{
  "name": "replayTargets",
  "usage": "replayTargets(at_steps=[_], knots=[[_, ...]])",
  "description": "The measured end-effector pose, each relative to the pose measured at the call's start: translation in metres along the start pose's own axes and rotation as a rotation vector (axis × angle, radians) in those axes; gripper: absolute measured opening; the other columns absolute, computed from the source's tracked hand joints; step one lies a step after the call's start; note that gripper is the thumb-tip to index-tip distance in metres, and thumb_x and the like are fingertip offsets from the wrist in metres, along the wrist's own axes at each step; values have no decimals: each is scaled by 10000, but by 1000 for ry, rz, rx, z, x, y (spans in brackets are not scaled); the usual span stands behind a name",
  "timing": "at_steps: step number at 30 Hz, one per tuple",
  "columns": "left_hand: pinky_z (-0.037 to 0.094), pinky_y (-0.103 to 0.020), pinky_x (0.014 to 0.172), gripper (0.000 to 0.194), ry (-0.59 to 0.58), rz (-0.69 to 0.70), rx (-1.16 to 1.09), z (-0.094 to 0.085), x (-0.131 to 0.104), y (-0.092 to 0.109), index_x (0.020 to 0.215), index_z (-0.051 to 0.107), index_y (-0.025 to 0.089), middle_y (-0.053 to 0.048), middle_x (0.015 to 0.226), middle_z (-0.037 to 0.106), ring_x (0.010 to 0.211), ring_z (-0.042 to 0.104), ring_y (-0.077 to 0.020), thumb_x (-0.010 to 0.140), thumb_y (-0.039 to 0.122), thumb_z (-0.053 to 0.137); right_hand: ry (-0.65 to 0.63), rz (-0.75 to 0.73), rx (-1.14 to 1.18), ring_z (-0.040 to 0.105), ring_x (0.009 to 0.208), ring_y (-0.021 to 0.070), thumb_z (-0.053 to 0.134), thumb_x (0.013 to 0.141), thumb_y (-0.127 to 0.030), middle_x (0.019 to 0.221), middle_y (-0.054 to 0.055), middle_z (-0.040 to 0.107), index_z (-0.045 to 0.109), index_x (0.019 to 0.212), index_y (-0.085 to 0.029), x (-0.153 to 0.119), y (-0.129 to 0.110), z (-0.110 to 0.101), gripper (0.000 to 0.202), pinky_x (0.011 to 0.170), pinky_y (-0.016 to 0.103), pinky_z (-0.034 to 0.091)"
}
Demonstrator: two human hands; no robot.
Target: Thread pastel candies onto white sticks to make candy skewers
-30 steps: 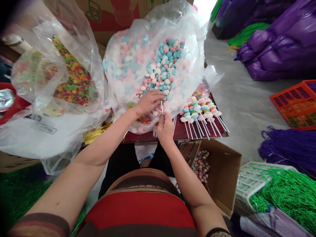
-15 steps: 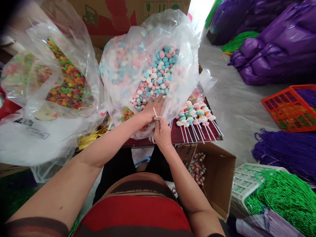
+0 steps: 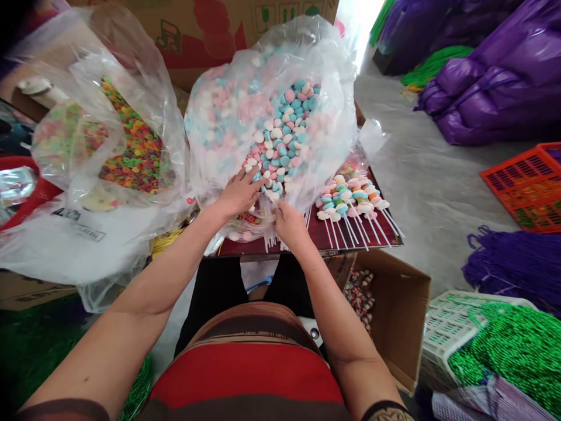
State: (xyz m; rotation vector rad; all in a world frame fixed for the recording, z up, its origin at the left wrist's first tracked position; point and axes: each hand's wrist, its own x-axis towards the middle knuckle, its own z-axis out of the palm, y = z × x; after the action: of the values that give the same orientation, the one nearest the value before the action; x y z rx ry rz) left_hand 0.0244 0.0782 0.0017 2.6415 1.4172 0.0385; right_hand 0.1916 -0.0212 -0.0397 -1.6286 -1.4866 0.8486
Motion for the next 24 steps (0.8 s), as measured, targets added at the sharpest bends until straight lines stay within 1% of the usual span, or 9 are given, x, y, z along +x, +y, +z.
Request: replayTargets(at_steps=[3, 5, 8, 10, 12, 14, 18, 21, 24], knots=[[380, -471, 1267, 636, 66, -8, -82, 1, -7, -4, 1634, 373, 182, -148, 1746, 319, 1593, 365, -295, 1002, 126, 422, 118, 62, 263, 684, 641, 170, 532, 963, -590, 989, 69, 758, 697, 1125, -209, -12, -5, -8, 446, 525, 283, 543], [403, -433, 1250, 609, 108, -34, -117, 1, -10, -7, 1606, 412, 149, -164, 1731, 346, 1559, 424, -278, 997, 119, 416, 187, 81, 348, 656, 589, 128, 570, 931, -663, 1014, 64, 756, 702, 1170, -205, -22, -12, -13, 533, 459, 238, 489], [445, -434, 1204, 469, 172, -70, -103, -2, -14, -9, 1431, 620, 177, -147, 1671, 450, 1454, 537, -292, 1001, 144, 436, 184, 100, 398, 589, 498, 81, 620, 914, -663, 921, 44, 752, 725, 1151, -198, -34, -22, -17, 532, 414, 204, 415], [469, -448, 1161, 394, 192, -93, -61, -5, -15, -7, 1309, 703, 188, -154, 1570, 554, 1364, 590, -304, 1000, 154, 462, 142, 126, 442, 591, 482, 81, 644, 892, -674, 882, 37, 750, 730, 1121, -194, -40, -27, -16, 539, 408, 202, 413], [490, -457, 1106, 348, 175, -111, -13, -8, -14, -3, 1216, 745, 177, -172, 1429, 637, 1289, 611, -317, 995, 152, 477, 95, 157, 472, 610, 480, 97, 659, 867, -687, 842, 32, 751, 729, 1134, -186, -43, -30, -14, 572, 415, 212, 439], [507, -450, 1047, 329, 131, -115, 20, -13, -11, 1, 1157, 758, 157, -182, 1326, 668, 1242, 618, -325, 988, 132, 478, 51, 171, 462, 598, 454, 108, 661, 868, -667, 762, 18, 742, 728, 1189, -172, -46, -32, -11, 594, 420, 223, 447], [528, -400, 954, 325, 108, -128, -7, -23, -5, 4, 1162, 746, 145, -173, 1353, 647, 1205, 645, -309, 979, 113, 480, 23, 130, 375, 493, 378, 108, 631, 911, -574, 559, -37, 648, 738, 1240, -153, -50, -32, -9, 545, 402, 231, 371], [531, -364, 948, 297, 219, -157, -152, -29, -5, 2, 1186, 734, 140, -154, 1353, 650, 1172, 674, -282, 977, 147, 524, 44, 90, 366, 431, 374, 98, 618, 924, -567, 522, -61, 588, 751, 1190, -164, -46, -31, -10, 501, 407, 233, 331], [543, -307, 894, 217, 332, -163, -502, -26, -12, 1, 1122, 740, 145, -105, 1168, 724, 1039, 707, -221, 929, 168, 644, 128, 31, 377, 408, 422, 89, 633, 917, -607, 534, -76, 529, 751, 1129, -177, -31, -32, -10, 494, 437, 229, 320]])
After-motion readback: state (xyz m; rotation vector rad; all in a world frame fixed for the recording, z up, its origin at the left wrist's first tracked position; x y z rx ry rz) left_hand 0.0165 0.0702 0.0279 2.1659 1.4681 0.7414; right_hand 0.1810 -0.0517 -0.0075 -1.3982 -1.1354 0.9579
